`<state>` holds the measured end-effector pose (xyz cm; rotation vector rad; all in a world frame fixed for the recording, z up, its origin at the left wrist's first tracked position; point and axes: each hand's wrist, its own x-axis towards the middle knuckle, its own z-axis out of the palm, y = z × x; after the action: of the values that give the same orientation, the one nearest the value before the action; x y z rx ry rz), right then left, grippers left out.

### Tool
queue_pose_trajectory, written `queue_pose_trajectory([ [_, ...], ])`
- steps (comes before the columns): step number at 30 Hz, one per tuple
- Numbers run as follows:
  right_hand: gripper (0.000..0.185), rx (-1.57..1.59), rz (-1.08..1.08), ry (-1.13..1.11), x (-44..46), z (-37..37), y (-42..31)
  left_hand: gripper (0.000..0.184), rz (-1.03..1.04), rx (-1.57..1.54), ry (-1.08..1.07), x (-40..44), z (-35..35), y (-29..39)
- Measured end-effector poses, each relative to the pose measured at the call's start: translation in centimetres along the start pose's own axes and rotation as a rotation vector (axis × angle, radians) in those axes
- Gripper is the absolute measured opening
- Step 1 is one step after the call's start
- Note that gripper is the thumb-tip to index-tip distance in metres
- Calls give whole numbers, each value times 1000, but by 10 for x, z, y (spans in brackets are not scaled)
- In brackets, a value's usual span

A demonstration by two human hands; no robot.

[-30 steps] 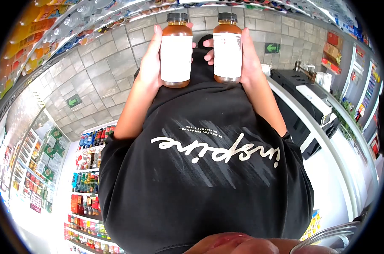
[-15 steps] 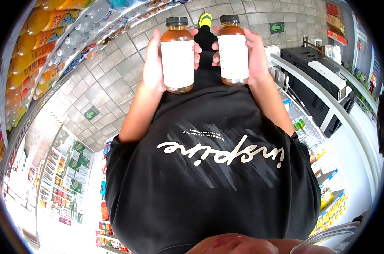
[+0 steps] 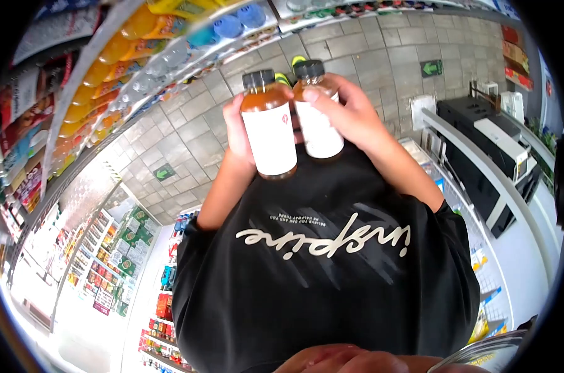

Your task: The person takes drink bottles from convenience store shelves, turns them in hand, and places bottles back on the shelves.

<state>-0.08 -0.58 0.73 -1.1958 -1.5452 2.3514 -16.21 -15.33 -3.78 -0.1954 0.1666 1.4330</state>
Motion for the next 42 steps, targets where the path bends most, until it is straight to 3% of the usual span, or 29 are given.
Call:
queue_pose_trajectory([
  [2, 44, -7, -10, -15, 6, -8, -11, 83, 174, 148, 307, 5, 12, -8],
  [5, 44, 63, -36, -79, 21, -19, -11, 87, 231, 76, 334, 27, 42, -15],
  [8, 44, 73, -116, -18, 26, -30, -27, 91, 244, -79, 214, 44, 51, -17],
  [12, 42, -221, -151, -116, 26, -45, -49, 91, 299, -118, 120, 47, 46, -23],
  [14, 38, -644, -565, -59, 30, -54, -55, 92, 350, -167, 95, 47, 37, -26],
  [18, 42, -827, -751, 22, 34, -61, -64, 103, 441, -371, -30, 46, 24, -29],
  [23, 51, -582, -704, -142, 49, -68, -77, 112, 309, -174, -63, 66, 44, -30],
  [25, 52, -262, -277, -260, 50, -69, -94, 116, 223, -46, -54, 68, 49, -31],
  [26, 44, -456, -585, -138, 71, -72, -77, 117, 197, -23, -58, 68, 47, -31],
  [27, 43, -471, -591, -65, 82, -74, -75, 130, 223, -108, -73, 67, 38, -31],
  [34, 52, -359, -560, 73, 139, -75, -83, 134, 198, -19, 3, 35, 50, 6],
  [36, 64, -291, -549, 114, 143, -73, -86, 136, 164, 59, -106, 32, 49, 20],
  [38, 65, -322, -573, 152, 142, -74, -84, 106, 160, 240, 34, 27, 69, 29],
  [39, 66, -343, -595, 180, 143, -71, -81, 134, 138, 108, -75, 26, 60, 38],
  [42, 67, -347, -706, 274, 147, -59, -71, 135, 114, 131, -57, 9, 55, 56],
])
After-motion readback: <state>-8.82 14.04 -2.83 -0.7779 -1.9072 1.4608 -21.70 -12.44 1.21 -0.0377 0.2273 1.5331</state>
